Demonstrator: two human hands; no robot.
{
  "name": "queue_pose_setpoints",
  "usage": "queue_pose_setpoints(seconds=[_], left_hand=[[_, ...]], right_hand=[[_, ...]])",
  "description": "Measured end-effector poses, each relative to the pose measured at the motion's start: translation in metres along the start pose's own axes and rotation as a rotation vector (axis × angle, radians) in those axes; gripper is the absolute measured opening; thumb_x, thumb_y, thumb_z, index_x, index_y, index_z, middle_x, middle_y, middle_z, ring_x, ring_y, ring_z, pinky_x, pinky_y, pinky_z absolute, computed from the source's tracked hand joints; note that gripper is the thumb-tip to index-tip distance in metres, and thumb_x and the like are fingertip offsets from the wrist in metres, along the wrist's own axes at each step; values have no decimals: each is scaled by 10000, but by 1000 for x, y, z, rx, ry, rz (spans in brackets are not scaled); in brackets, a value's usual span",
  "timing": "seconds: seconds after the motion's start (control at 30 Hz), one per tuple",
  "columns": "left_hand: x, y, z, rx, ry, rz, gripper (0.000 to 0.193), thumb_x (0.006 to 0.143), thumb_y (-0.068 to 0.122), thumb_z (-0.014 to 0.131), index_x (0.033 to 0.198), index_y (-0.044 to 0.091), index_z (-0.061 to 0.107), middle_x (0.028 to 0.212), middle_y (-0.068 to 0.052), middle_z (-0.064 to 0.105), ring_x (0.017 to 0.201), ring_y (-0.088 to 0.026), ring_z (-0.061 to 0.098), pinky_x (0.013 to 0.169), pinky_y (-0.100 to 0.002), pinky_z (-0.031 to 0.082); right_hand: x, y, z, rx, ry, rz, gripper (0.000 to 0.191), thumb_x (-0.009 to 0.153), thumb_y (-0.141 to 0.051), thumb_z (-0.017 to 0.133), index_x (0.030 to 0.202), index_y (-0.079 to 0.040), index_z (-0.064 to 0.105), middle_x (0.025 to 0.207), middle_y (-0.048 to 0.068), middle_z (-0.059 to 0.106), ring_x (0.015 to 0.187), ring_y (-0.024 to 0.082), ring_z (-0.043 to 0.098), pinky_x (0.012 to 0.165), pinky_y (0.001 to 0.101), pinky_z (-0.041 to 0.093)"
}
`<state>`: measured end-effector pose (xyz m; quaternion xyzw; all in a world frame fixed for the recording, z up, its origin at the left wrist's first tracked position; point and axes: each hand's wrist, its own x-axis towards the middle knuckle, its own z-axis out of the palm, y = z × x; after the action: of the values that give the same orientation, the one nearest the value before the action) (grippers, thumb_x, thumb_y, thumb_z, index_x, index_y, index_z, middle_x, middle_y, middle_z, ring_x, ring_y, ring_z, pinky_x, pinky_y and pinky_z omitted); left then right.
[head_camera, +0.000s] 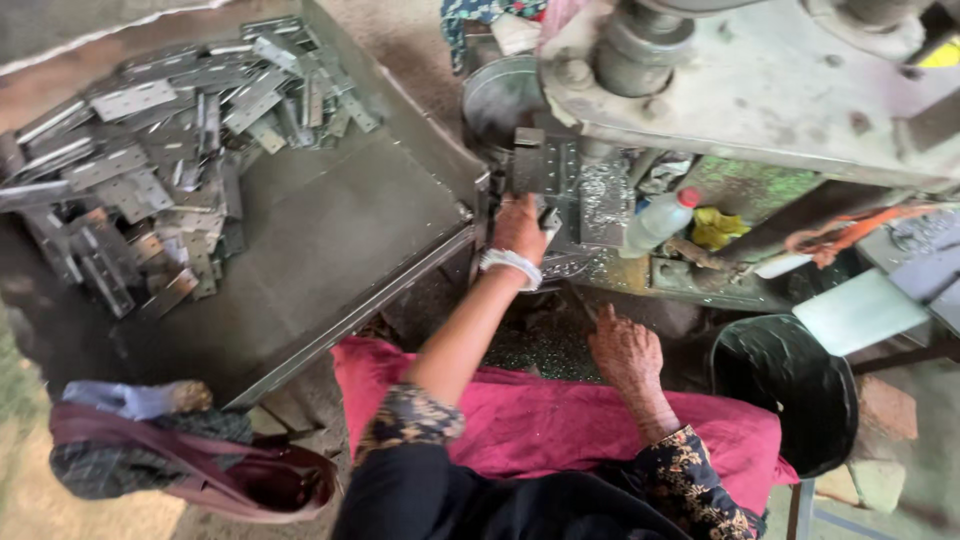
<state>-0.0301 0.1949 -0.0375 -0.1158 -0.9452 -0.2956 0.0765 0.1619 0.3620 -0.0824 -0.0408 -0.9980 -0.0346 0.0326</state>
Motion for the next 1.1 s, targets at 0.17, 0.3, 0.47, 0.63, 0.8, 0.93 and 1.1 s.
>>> queue_pose_setpoints(seconds=[0.17,0.3,0.47,0.63,0.8,0.93,1.1], left_hand=[[-44,47,19,226,-106,77,388,1007,317,587,1204,-1,692,1688,-137,216,1513,-362,231,1150,-538,318],[-42,47,8,441,-280,90,374,1022,305,537,1263,71,702,1719,-54,191,1579,-322,167,1130,-480,312],[-6,53,3,547,-305,102,420,1039,315,516,1376,105,653,1679,-88,265,1567,-346,197,1162,-490,293],[-11,41,15,550,-228,127,493,966,223,522,1444,113,564,1687,-87,224,1489,-333,246,1065,-474,339],[9,34,35,514,-222,94,418,1042,208,471,1423,91,597,1706,-53,225,1571,-312,191,1141,-471,300],[15,39,38,489,-258,67,404,1042,188,457,1407,95,604,1706,-27,208,1560,-324,180,1180,-480,264],[-10,41,15,522,-331,99,454,1018,178,485,1457,87,556,1720,-42,202,1551,-319,187,1146,-491,287]], right_hand=[[2,3,-3,99,-57,-1,571,859,-388,710,1316,-90,543,913,146,749,836,336,744,728,466,587],[15,9,-2,122,-99,5,550,818,-385,740,1240,-90,546,898,169,747,863,363,733,741,487,581],[5,13,36,216,-68,46,527,899,-471,685,1247,-94,562,918,182,733,839,373,727,721,501,579],[-15,8,79,470,-100,180,467,915,-515,660,1147,-111,635,924,182,750,884,404,719,753,539,569],[12,22,68,260,-173,122,517,893,-529,642,1159,-86,617,984,202,721,893,433,713,739,539,580],[4,12,56,332,-154,248,482,958,-566,594,1117,-116,663,978,203,731,943,423,715,802,530,576],[-4,6,59,394,-250,273,497,946,-555,611,1125,-92,642,973,204,742,943,426,712,797,547,568]])
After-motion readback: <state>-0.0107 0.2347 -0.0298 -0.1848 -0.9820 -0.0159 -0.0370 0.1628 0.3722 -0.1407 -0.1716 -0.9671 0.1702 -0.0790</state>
